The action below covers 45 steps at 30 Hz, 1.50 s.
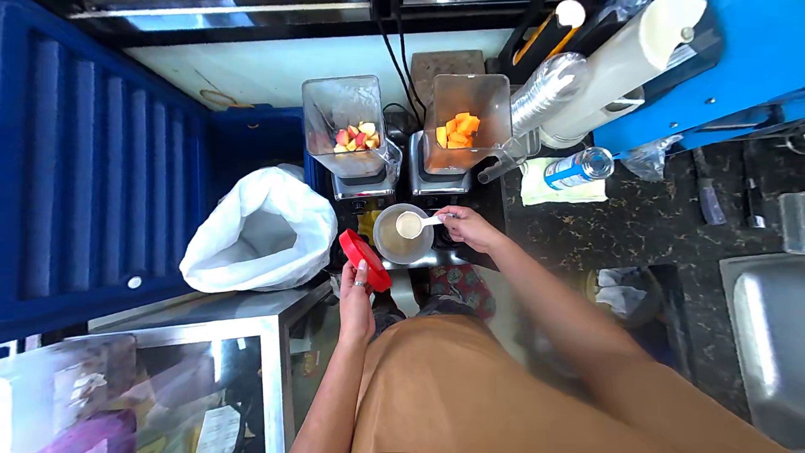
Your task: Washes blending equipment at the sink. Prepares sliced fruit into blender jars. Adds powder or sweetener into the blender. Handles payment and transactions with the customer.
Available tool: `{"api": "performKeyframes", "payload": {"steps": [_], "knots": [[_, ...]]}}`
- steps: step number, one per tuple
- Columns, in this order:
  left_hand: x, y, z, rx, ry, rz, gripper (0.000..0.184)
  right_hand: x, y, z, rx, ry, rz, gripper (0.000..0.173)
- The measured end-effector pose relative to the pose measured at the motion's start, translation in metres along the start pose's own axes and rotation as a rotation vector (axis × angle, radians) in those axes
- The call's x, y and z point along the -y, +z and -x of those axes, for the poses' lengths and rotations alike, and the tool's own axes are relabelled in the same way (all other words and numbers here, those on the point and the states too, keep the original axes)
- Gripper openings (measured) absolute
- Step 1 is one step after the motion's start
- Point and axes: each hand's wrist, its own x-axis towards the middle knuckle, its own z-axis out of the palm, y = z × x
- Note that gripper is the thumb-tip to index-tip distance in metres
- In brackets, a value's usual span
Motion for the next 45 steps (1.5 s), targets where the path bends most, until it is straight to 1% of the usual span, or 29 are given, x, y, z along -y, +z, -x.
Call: {"api": "performKeyframes", "payload": {"steps": [2,4,6,8,9,11,13,14,16,18,19,21,23,25,27,28,30,31,32,33,35,37,39,41,42,43,44,45], "knots": [[-0.002,-0.002,-0.003,0.001,0.01,-0.003,0.038,0.008,0.005,0.005,0.012,0.019,-0.067,0.023],[-0.005,-0.004,-0.006,0.022,0.029,-0.02,0.037,0.031,0.015,0.02,0.012,0.004,-0.158,0.021],[-0.006,-0.005,-0.01,0.072,0.042,-0.058,0.037,0.071,0.027,0.041,-0.013,-0.069,-0.243,0.019],[-0.007,-0.005,-0.016,0.111,0.019,-0.085,0.037,0.12,0.041,0.059,-0.069,-0.191,-0.236,0.019],[-0.007,-0.005,-0.017,0.119,0.003,-0.082,0.037,0.144,0.047,0.062,-0.113,-0.266,-0.179,0.019],[-0.008,-0.005,-0.02,0.129,-0.002,-0.08,0.037,0.19,0.059,0.055,-0.216,-0.426,0.025,0.021],[-0.011,-0.008,-0.023,0.135,0.005,-0.08,0.037,0.223,0.069,0.032,-0.316,-0.582,0.386,0.022],[-0.013,-0.01,-0.024,0.138,0.008,-0.078,0.037,0.232,0.074,0.017,-0.337,-0.657,0.596,0.023],[-0.018,-0.015,-0.024,0.138,0.008,-0.075,0.036,0.235,0.08,-0.015,-0.331,-0.851,1.002,0.025],[-0.023,-0.022,-0.024,0.135,0.013,-0.078,0.036,0.232,0.082,-0.037,-0.327,-1.041,1.277,0.026],[-0.023,-0.025,-0.025,0.136,0.018,-0.079,0.036,0.231,0.082,-0.041,-0.313,-1.08,1.362,0.027],[-0.023,-0.03,-0.026,0.133,0.019,-0.072,0.036,0.23,0.084,-0.041,-0.28,-1.073,1.465,0.029],[-0.021,-0.031,-0.027,0.127,0.005,-0.067,0.035,0.228,0.084,-0.037,-0.308,-1.077,1.435,0.03],[-0.019,-0.029,-0.025,0.132,-0.003,-0.066,0.034,0.228,0.085,-0.019,-0.396,-1.088,1.301,0.028],[-0.017,-0.027,-0.021,0.141,-0.015,-0.065,0.035,0.225,0.089,0.026,-0.47,-1.034,1.12,0.027],[-0.014,-0.027,-0.019,0.144,-0.026,-0.058,0.036,0.22,0.091,0.054,-0.477,-0.976,1.038,0.028],[-0.005,-0.029,-0.013,0.15,-0.054,-0.031,0.038,0.188,0.092,0.101,-0.438,-0.809,0.934,0.029],[0.001,-0.029,-0.011,0.146,-0.062,-0.02,0.038,0.163,0.093,0.111,-0.401,-0.699,0.922,0.029],[0.005,-0.027,-0.01,0.137,-0.069,-0.017,0.038,0.136,0.094,0.107,-0.344,-0.573,0.94,0.027],[0.011,-0.026,-0.01,0.125,-0.075,-0.02,0.039,0.108,0.095,0.091,-0.263,-0.443,0.982,0.026],[0.019,-0.02,-0.008,0.112,-0.083,-0.033,0.039,0.056,0.102,0.038,-0.121,-0.22,1.096,0.025],[0.024,-0.012,-0.008,0.095,-0.084,-0.049,0.041,0.017,0.11,-0.023,-0.081,-0.091,1.22,0.022],[0.027,-0.005,-0.007,0.073,-0.078,-0.055,0.04,-0.01,0.12,-0.071,-0.12,0.002,1.215,0.018],[0.03,-0.001,-0.006,0.075,-0.062,-0.041,0.041,-0.032,0.125,-0.1,-0.12,0.091,1.064,0.021],[0.031,0.001,-0.007,0.071,-0.054,-0.031,0.041,-0.04,0.126,-0.105,-0.057,0.112,1.029,0.023],[0.033,0.001,-0.007,0.064,-0.051,-0.026,0.041,-0.04,0.128,-0.101,0.04,0.128,1.079,0.024],[0.035,0.001,-0.007,0.061,-0.047,-0.021,0.04,-0.033,0.129,-0.093,0.107,0.127,1.178,0.02],[0.036,0.0,-0.009,0.059,-0.043,-0.015,0.039,-0.026,0.129,-0.087,0.12,0.087,1.28,0.017]]}}
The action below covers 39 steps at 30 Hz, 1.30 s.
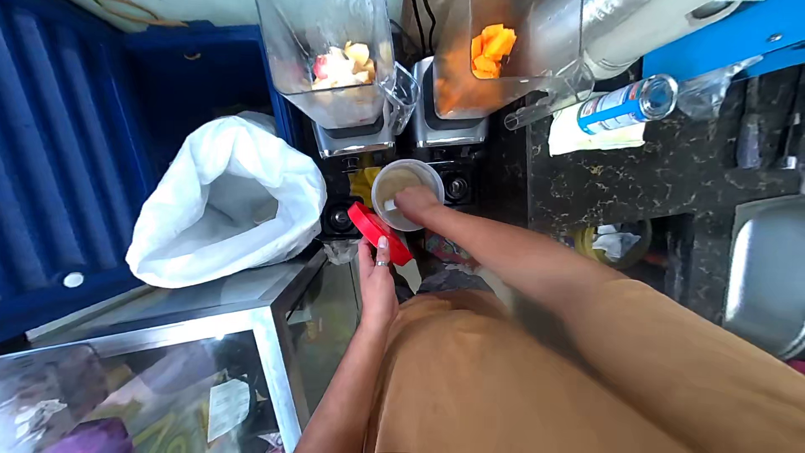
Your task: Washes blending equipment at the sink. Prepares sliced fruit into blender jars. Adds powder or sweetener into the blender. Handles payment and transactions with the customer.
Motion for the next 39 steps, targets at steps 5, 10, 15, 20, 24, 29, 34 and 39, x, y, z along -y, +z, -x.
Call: {"api": "performKeyframes", "payload": {"steps": [5,10,15,20,24,29,34,39], "knots": [[0.0,-0.005,-0.003,0.002,-0.013,0.012,0.038,-0.01,-0.003,0.001,-0.026,-0.146,0.312,0.015],[-0.001,-0.002,-0.004,0.005,0.01,-0.005,0.036,-0.005,-0.01,0.0,0.008,-0.141,0.235,0.014],[-0.002,0.004,-0.003,-0.012,0.002,-0.018,0.035,-0.004,-0.007,0.0,0.056,-0.17,0.236,0.014],[-0.001,0.007,-0.001,-0.011,0.023,-0.028,0.035,-0.006,0.002,-0.001,-0.03,-0.089,0.143,0.012],[0.003,0.013,0.0,-0.015,0.037,-0.055,0.037,-0.002,0.013,-0.019,0.122,0.06,-0.208,0.022],[0.012,0.016,-0.005,-0.004,0.041,-0.065,0.036,-0.018,0.013,-0.028,0.156,0.018,-0.343,0.028],[0.016,0.017,-0.005,-0.019,0.045,-0.085,0.037,-0.032,-0.034,0.006,0.163,-0.008,-0.513,0.031],[0.007,0.019,0.002,-0.056,0.019,-0.085,0.039,-0.066,-0.071,0.048,0.051,-0.097,-0.594,0.031]]}}
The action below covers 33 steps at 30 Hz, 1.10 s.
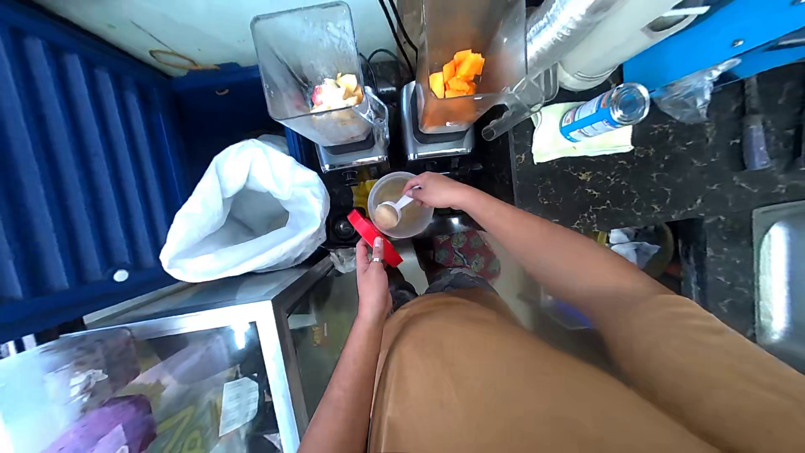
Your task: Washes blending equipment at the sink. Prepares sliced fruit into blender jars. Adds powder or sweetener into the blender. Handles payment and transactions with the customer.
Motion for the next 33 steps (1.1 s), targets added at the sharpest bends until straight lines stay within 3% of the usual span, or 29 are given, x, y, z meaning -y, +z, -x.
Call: {"api": "performKeyframes", "payload": {"steps": [7,15,17,22,26,29,31,33], "knots": [[-0.011,-0.004,0.011,-0.014,0.012,-0.019,0.04,-0.08,-0.003,0.023,0.011,-0.117,-0.664,0.025],[-0.017,-0.007,0.01,-0.031,0.031,-0.061,0.037,-0.077,0.007,0.021,-0.104,-0.136,-0.702,0.025],[-0.018,-0.007,0.009,-0.027,0.033,-0.056,0.038,-0.069,0.005,0.021,-0.176,-0.149,-0.532,0.025],[-0.021,-0.002,0.016,-0.004,0.058,-0.083,0.042,-0.024,0.013,0.033,-0.311,-0.258,0.371,0.025],[-0.037,-0.031,0.03,-0.109,0.191,-0.105,0.038,0.034,0.044,-0.003,-0.124,-0.323,0.851,0.02],[-0.052,-0.059,0.071,-0.192,0.529,-0.296,0.035,0.031,0.062,-0.031,0.058,-0.259,1.062,0.021],[-0.063,-0.093,0.1,-0.367,0.71,-0.532,0.032,0.029,0.071,-0.041,0.181,-0.131,1.115,0.025],[-0.065,-0.133,0.122,-0.607,0.703,-0.822,0.029,0.029,0.076,-0.045,0.254,-0.034,1.108,0.027]]}}
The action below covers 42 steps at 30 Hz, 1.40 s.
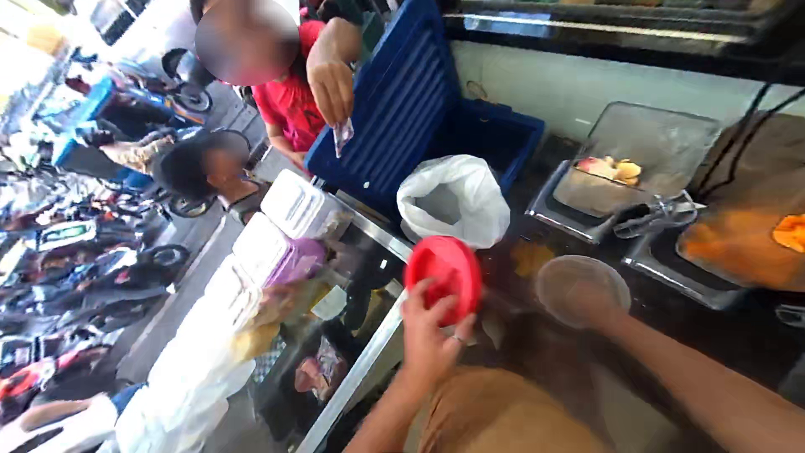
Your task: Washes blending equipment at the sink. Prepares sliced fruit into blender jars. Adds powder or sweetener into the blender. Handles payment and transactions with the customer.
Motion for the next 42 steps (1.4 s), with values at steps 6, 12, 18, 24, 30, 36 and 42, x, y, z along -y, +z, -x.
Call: {"api": "performKeyframes", "payload": {"steps": [6,12,18,24,30,36,42], "knots": [[0.099,-0.034,0.014,-0.067,-0.199,-0.585,0.037,0.005,-0.007,0.003,-0.113,0.015,-0.025,0.025],[0.064,-0.052,-0.085,-0.286,-0.367,0.545,0.045,-0.002,-0.014,0.003,-0.164,0.026,-0.098,0.029],[0.094,-0.056,-0.24,-0.176,-0.616,1.967,0.096,0.013,-0.029,0.01,-0.146,0.133,-0.08,0.03],[0.095,-0.072,-0.263,-0.358,-0.477,2.066,0.039,0.012,-0.022,0.007,-0.21,0.147,-0.117,0.029],[0.103,-0.057,-0.25,-0.332,-0.568,2.012,0.029,0.015,-0.025,0.007,-0.261,0.166,-0.174,0.029],[0.097,-0.057,-0.228,-0.334,-0.544,2.033,0.034,0.01,-0.029,0.009,-0.245,0.113,-0.18,0.031],[0.067,-0.057,-0.163,-0.22,-0.402,1.837,0.043,0.002,-0.028,0.022,-0.305,-0.084,-0.178,0.029]]}}
